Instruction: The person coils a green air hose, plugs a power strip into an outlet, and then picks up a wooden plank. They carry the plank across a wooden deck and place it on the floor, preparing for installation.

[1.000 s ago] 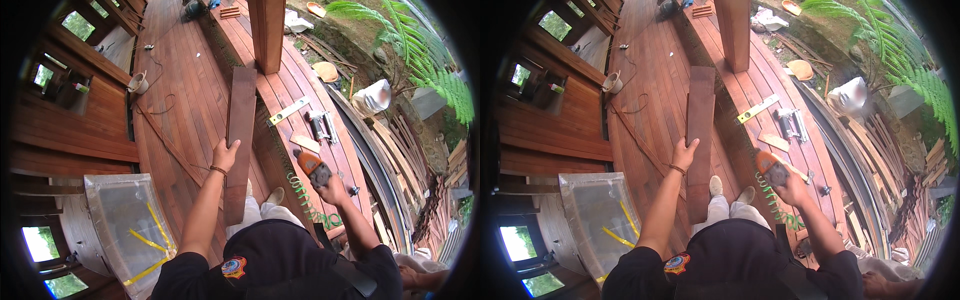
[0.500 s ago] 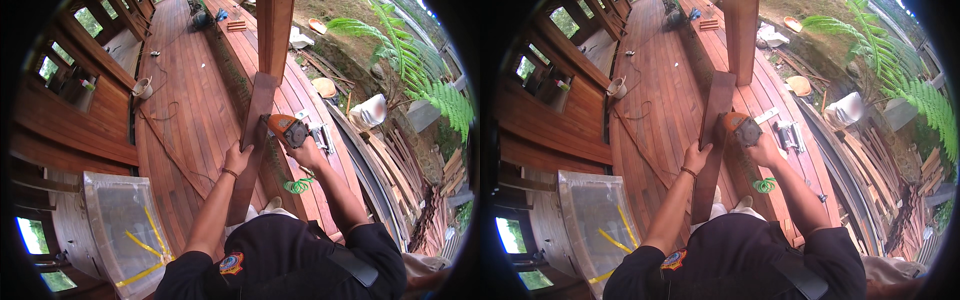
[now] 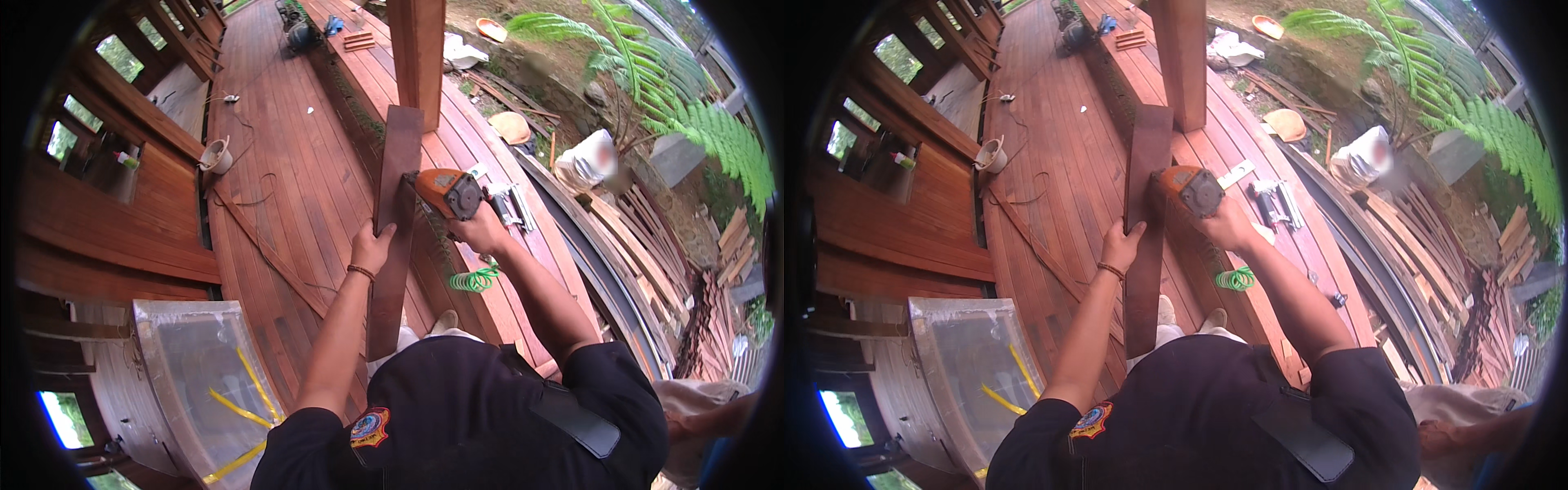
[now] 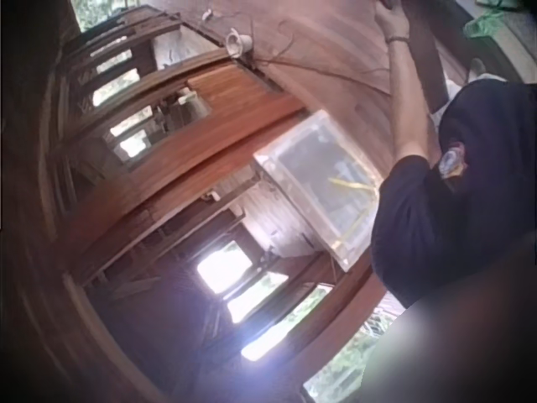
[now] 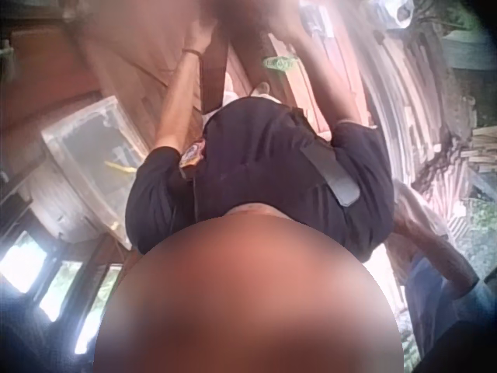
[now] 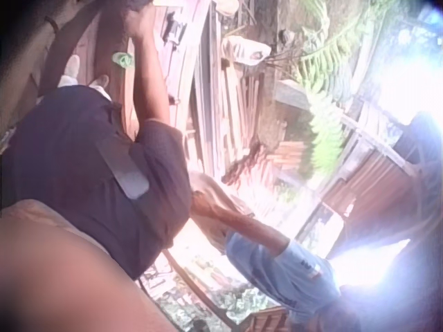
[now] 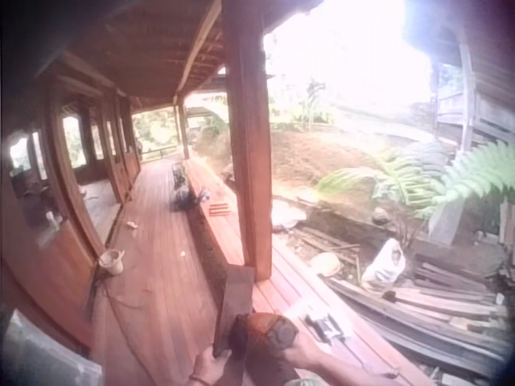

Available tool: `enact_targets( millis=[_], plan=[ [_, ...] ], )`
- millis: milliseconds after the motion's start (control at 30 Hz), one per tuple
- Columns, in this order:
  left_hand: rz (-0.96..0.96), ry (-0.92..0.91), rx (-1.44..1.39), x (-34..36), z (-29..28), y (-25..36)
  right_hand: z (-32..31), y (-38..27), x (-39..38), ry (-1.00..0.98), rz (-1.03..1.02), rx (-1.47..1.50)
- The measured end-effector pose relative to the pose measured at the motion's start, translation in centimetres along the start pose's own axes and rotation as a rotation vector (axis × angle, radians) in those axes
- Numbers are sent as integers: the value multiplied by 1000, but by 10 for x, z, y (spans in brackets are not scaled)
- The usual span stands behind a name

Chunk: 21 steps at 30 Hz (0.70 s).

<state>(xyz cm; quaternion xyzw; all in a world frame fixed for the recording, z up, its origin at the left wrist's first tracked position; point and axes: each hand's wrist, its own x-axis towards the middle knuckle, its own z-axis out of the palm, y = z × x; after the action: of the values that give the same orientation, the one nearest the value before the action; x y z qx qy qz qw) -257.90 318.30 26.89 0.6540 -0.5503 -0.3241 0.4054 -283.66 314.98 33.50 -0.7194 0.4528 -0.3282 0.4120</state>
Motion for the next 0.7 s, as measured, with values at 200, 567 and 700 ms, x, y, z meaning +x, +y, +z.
enact_targets(
  millis=[200, 567, 700],
  plan=[
    [37, 8, -22, 14, 5, -31, -55, 6, -40, 237, 295, 276],
    [-38, 109, -342, 30, -67, -89, -176, 40, -192, 924, 190, 756],
    [-34, 169, -334, 32, -77, -91, -158, 111, -255, 1054, 443, 590]
  ],
)
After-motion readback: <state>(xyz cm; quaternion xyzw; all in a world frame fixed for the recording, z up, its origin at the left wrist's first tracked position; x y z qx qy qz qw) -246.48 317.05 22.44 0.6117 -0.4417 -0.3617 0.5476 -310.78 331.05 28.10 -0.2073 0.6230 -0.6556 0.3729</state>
